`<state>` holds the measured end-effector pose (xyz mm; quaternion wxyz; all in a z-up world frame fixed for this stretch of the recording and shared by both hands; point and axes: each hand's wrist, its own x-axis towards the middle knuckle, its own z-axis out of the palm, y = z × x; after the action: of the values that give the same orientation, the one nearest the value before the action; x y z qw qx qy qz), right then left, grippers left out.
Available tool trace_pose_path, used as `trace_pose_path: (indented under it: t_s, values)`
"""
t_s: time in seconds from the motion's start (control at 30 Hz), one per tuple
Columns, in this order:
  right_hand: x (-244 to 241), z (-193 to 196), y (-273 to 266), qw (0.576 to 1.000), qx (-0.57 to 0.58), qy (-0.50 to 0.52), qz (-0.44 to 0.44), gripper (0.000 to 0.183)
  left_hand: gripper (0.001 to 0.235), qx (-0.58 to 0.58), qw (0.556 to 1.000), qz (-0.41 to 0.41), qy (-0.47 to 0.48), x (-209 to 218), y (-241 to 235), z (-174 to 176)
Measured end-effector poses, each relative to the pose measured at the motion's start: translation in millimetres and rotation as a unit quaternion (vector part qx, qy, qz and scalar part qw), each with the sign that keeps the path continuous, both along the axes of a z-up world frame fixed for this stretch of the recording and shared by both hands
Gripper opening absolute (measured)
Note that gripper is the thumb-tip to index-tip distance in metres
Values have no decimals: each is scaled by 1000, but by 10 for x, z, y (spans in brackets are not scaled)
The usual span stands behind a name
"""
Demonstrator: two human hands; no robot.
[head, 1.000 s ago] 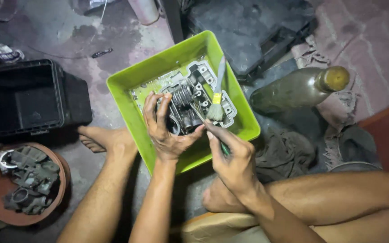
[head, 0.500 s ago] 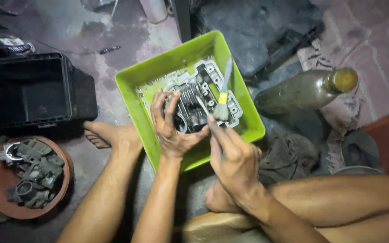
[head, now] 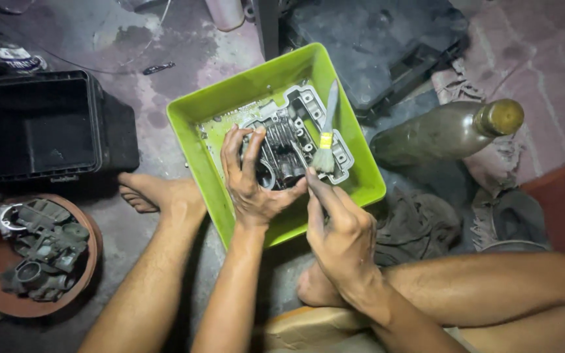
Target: Cleaning a motorcycle engine component using a liquid cleaner and a brush.
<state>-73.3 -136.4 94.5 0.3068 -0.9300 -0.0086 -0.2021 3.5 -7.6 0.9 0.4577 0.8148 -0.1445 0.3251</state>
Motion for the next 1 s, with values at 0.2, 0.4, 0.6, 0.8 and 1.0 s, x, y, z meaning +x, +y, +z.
trace_pose_path:
  t_s: [0.2, 0.4, 0.6, 0.8, 1.0]
  values:
    - [164, -5, 46, 999, 41, -11, 16, 22, 88, 2, 1000, 15, -4, 3, -3, -32]
    - [242, 36, 34, 998, 65, 9, 25, 24, 89, 9, 1000, 11, 3, -37, 25, -96]
    - [125, 84, -117, 994, -93, 60, 10, 24, 91, 8, 1000, 3, 19, -73, -8, -19]
    - [662, 228, -249, 972, -197, 107, 65, 34, 93, 0, 1000, -8, 6, -35, 26, -51]
    - [1188, 710, -701, 912, -327, 143, 202, 18, 88, 51, 998, -39, 12, -62, 85, 82]
